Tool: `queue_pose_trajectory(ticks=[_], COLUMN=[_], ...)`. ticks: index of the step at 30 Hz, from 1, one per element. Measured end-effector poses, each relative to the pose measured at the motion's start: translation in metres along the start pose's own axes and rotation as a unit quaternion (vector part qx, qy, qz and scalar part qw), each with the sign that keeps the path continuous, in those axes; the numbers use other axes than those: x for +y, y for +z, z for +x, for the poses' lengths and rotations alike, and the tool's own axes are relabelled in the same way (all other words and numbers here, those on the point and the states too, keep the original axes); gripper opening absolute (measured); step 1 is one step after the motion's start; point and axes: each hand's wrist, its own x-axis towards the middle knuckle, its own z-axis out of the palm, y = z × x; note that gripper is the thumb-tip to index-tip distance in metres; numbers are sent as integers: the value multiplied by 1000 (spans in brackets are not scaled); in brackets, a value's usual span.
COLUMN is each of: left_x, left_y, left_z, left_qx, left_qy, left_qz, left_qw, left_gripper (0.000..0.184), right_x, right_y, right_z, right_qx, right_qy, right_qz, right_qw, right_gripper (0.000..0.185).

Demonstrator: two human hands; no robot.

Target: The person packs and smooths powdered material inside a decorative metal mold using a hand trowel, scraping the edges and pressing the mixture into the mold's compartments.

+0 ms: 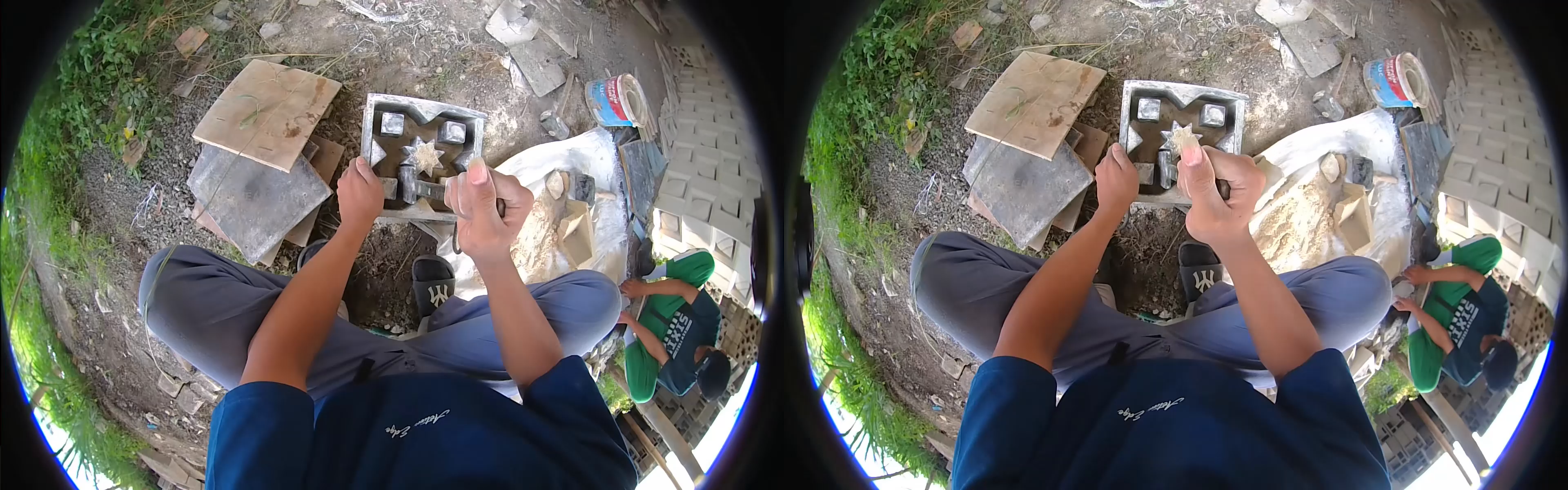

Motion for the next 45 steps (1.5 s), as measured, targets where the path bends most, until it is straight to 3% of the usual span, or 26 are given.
queue_pose_trajectory(ticks=[5, 7, 9, 11, 13, 15, 17, 19, 23, 27, 29, 31, 33, 35, 37, 40, 43, 45], left_x=[-1, 4, 4, -2, -1, 3, 2, -4, 6, -1, 5, 7, 1, -2, 2, -2, 1, 6], left_y=[-4, -2, -1, -2, -2, -1, 0, -1, -2, -3, -4, -2, -2, -3, -1, 0, -1, -3], left_z=[-2, -2, 0, -1, 0, -1, 2, -4, 1, -4, -1, 5, 0, -7, -1, 4, -2, -1], left_qx=[4, -8, 8, 10, -5, -4, 4, 13, 6, 11, -2, 21, 2, -2, 4, -3, -2, 5], left_qy=[16, 13, 6, 23, 15, 14, 4, 24, 16, 25, 6, 29, 30, 18, 17, 16, 14, 10], left_qz=[6, 2, 0, 12, 13, 2, 11, 16, 2, 5, 0, -12, 17, 12, 0, 12, 7, -2], left_qw=[1000, 1000, 1000, 1000, 1000, 1000, 1000, 1000, 1000, 1000, 1000, 999, 999, 1000, 1000, 1000, 1000, 1000], left_gripper=[44, 44, 44, 45, 46, 46, 47, 47, 47, 45, 44, 44, 45, 45, 45, 44, 43, 44], right_x=[-24, 1, -8, -38, -27, -2, -16, -33, -15, -26, 10, -12, -26, -6, -1, -29, 6, -2], right_y=[-5, -6, -5, 6, 1, 3, 4, 11, 3, 1, -1, 4, 0, -9, -1, 0, -4, -2], right_z=[-11, -7, -3, -10, -10, 2, 2, -9, 0, -7, -2, 5, -7, -7, 0, -9, -7, -3], right_qx=[-63, -25, -3, -32, -46, 17, 34, -20, -56, -51, 27, 41, -36, -60, 1, -39, -23, -2], right_qy=[-81, 34, 19, -81, -65, 20, 33, -104, -28, -103, 37, 26, -91, -43, 5, -94, -8, -17], right_qz=[6, -106, -70, 17, 8, -97, -28, -23, -160, -123, -116, -110, -45, -101, -124, -25, -96, -96], right_qw=[995, 993, 997, 996, 997, 995, 998, 994, 985, 986, 992, 993, 994, 992, 992, 995, 995, 995], right_gripper=[47, 45, 45, 47, 48, 48, 47, 47, 50, 49, 45, 47, 46, 42, 41, 47, 46, 47])
